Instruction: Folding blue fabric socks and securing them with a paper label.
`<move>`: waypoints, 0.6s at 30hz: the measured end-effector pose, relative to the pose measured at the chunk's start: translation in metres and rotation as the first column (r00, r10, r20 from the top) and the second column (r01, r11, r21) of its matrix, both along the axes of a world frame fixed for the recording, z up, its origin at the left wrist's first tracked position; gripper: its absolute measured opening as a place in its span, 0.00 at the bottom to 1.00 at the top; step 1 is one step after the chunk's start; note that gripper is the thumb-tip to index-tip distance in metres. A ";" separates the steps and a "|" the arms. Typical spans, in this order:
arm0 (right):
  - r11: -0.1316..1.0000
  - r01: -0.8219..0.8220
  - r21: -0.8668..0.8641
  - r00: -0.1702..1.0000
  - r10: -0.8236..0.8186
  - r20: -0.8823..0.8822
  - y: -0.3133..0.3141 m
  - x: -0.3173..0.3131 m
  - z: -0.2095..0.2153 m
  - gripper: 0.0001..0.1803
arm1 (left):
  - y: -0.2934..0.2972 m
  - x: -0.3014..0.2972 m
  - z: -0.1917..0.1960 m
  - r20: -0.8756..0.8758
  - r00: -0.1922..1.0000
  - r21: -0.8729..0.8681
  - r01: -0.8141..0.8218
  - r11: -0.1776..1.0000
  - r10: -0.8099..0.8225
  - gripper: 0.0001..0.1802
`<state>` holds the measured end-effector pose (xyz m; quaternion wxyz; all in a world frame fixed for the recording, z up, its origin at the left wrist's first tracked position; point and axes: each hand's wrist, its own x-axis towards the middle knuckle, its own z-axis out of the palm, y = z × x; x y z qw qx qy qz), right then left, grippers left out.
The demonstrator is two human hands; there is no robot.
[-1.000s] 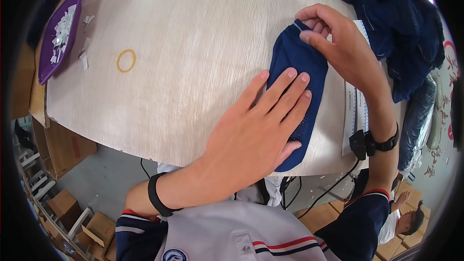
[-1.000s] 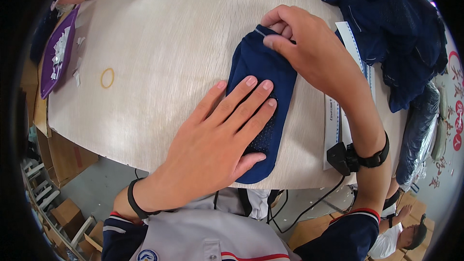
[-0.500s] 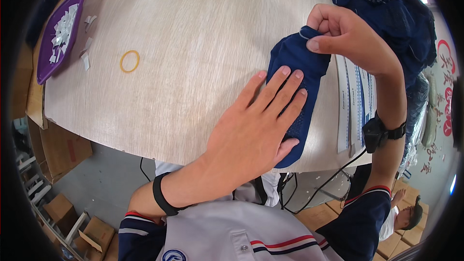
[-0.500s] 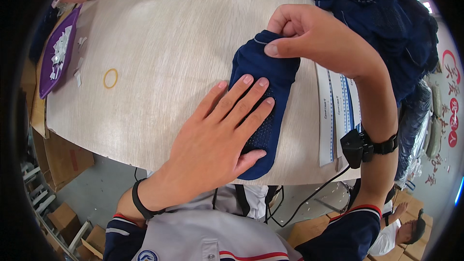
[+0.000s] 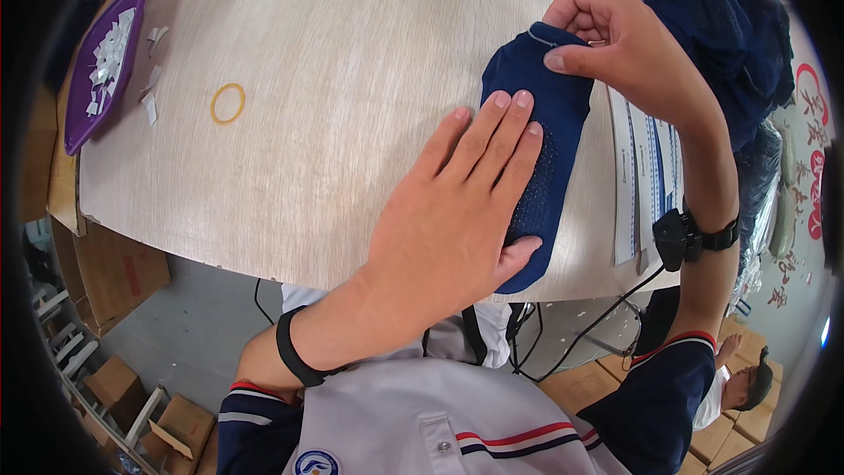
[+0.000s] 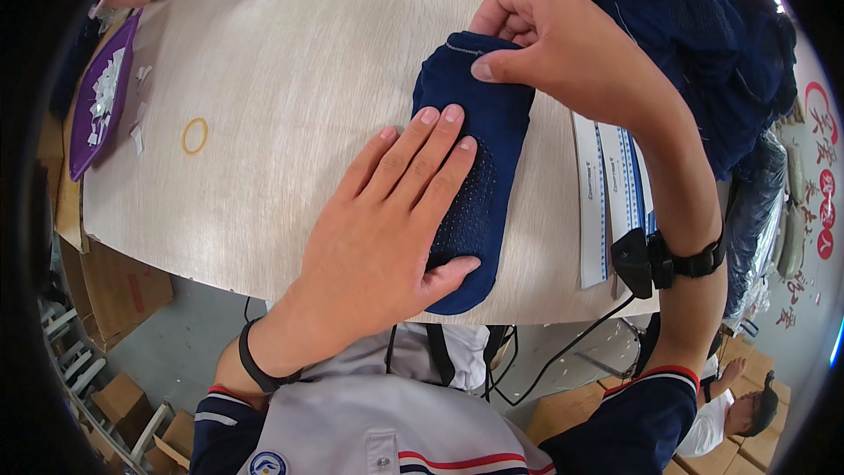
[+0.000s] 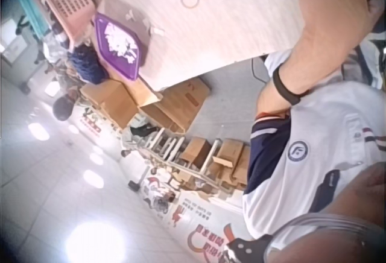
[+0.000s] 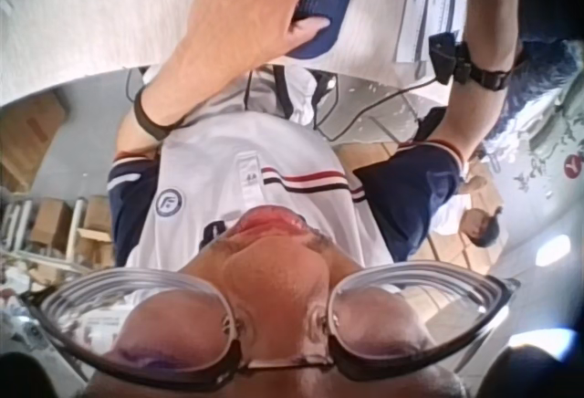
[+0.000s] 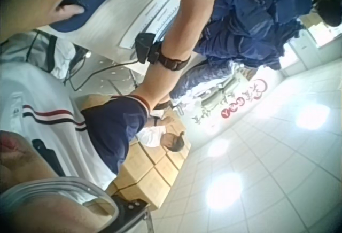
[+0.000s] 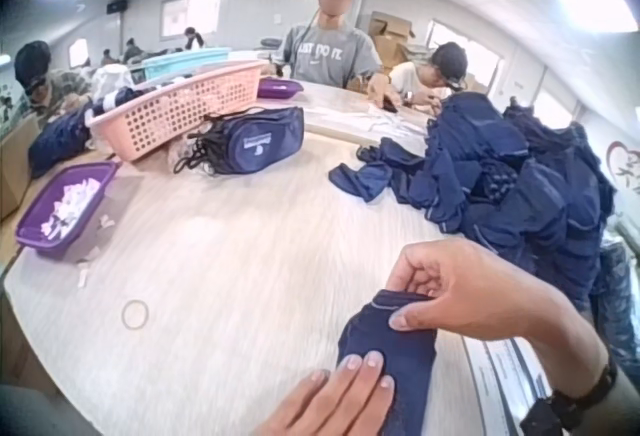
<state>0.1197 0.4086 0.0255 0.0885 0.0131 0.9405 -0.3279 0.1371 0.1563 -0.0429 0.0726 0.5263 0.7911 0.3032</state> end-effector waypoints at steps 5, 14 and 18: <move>0.997 -0.032 -0.065 0.995 0.026 -0.097 -0.011 0.016 0.005 0.10 | -0.012 -0.006 0.007 0.009 0.999 -0.007 0.045 0.999 -0.045 0.48; 0.899 -0.150 0.410 0.738 0.378 -0.560 -0.091 0.120 -0.003 0.09 | -0.051 -0.036 0.007 -0.019 0.912 -0.165 0.401 0.901 -0.409 0.34; 0.935 -0.106 0.339 0.683 0.316 -0.658 -0.110 0.148 -0.030 0.05 | -0.048 -0.043 0.007 -0.087 0.871 -0.179 0.464 0.868 -0.484 0.37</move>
